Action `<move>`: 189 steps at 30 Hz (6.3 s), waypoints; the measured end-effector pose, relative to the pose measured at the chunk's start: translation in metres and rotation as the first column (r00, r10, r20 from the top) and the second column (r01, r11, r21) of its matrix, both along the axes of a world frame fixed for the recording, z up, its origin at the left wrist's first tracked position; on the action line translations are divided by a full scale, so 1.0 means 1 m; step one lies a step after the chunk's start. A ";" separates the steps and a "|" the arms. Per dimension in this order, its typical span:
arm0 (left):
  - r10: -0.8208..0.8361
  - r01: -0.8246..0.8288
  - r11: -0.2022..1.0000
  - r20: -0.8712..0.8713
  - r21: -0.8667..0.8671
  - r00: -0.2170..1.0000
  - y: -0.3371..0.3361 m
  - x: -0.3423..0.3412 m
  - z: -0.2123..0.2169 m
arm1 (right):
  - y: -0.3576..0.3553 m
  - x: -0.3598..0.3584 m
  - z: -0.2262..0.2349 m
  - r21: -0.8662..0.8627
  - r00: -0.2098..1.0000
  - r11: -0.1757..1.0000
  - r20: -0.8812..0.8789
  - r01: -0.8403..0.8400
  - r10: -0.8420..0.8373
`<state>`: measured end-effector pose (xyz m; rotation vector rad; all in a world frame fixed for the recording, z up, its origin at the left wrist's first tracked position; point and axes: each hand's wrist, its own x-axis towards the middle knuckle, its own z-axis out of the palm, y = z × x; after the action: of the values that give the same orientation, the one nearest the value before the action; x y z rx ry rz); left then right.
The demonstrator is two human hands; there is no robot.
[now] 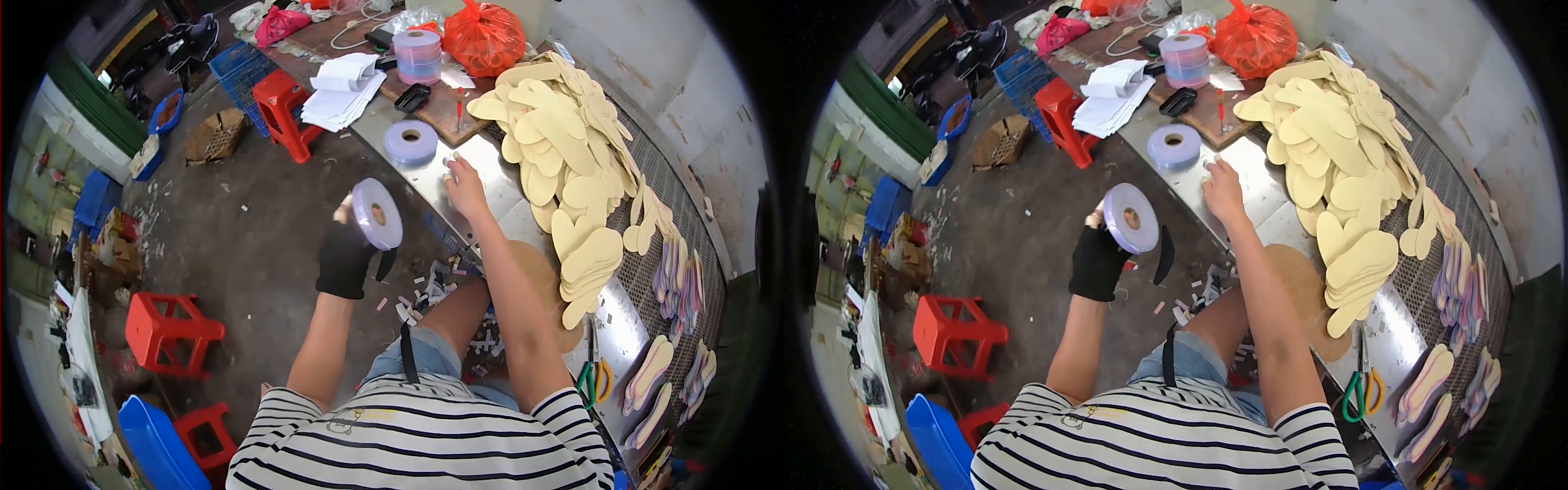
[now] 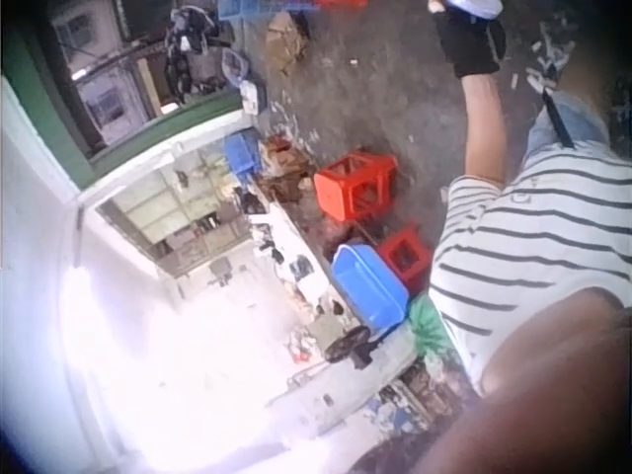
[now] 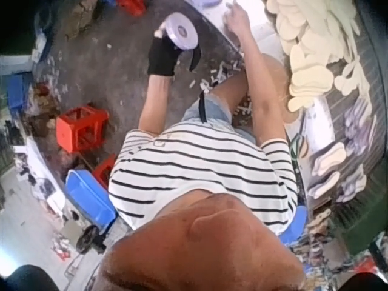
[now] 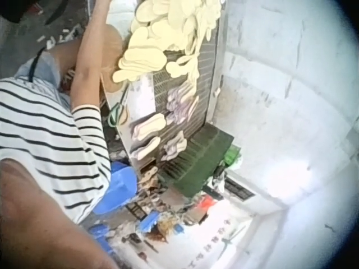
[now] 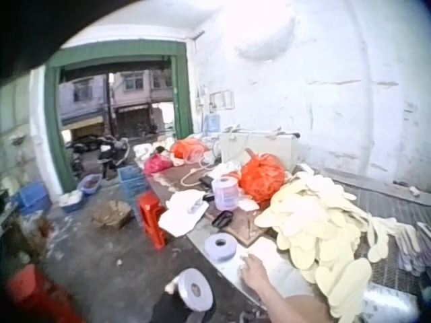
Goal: Applying decorative or structural colored trim to shoe insoles or outsoles and cutting to length.
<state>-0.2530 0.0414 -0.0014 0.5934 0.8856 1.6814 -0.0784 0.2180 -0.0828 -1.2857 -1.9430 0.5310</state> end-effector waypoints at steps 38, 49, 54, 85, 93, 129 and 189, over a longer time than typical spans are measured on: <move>-0.381 0.485 0.856 -0.417 0.179 0.825 -0.013 0.203 0.007 | -0.229 0.179 0.107 -0.127 0.779 0.961 -0.564 0.245 -0.273; -0.203 0.502 0.839 -0.735 0.211 0.648 -0.003 0.182 -0.002 | -0.221 0.182 0.110 -0.228 0.809 0.972 -0.581 -0.051 -0.094; -0.386 0.537 0.793 -0.445 0.288 0.808 -0.009 0.185 0.011 | -0.232 0.168 0.120 -0.170 0.784 0.983 -0.618 -0.070 -0.051; -0.441 0.617 0.746 -0.880 -0.250 0.176 0.128 -0.053 0.057 | -0.443 0.452 0.127 -0.059 0.153 0.849 -0.975 0.525 -0.162; -0.260 0.488 0.807 -0.941 -0.334 -0.215 0.336 0.004 0.133 | -0.346 0.285 0.113 -0.295 0.364 0.892 -0.834 0.342 -0.415; -0.979 0.827 -0.201 0.142 -0.525 -0.148 -0.017 0.204 -0.078 | -0.613 0.357 0.113 -0.219 -0.085 0.454 -0.951 0.864 -0.297; -0.740 0.823 0.560 0.388 -0.099 0.550 -0.081 0.177 -0.087 | -0.451 0.316 0.041 -0.239 0.515 0.462 0.515 0.854 -0.685</move>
<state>-0.0761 -0.0396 -0.0881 0.4227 0.4691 0.7483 0.2373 -0.2333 -0.0416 -2.5610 -1.2004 0.2792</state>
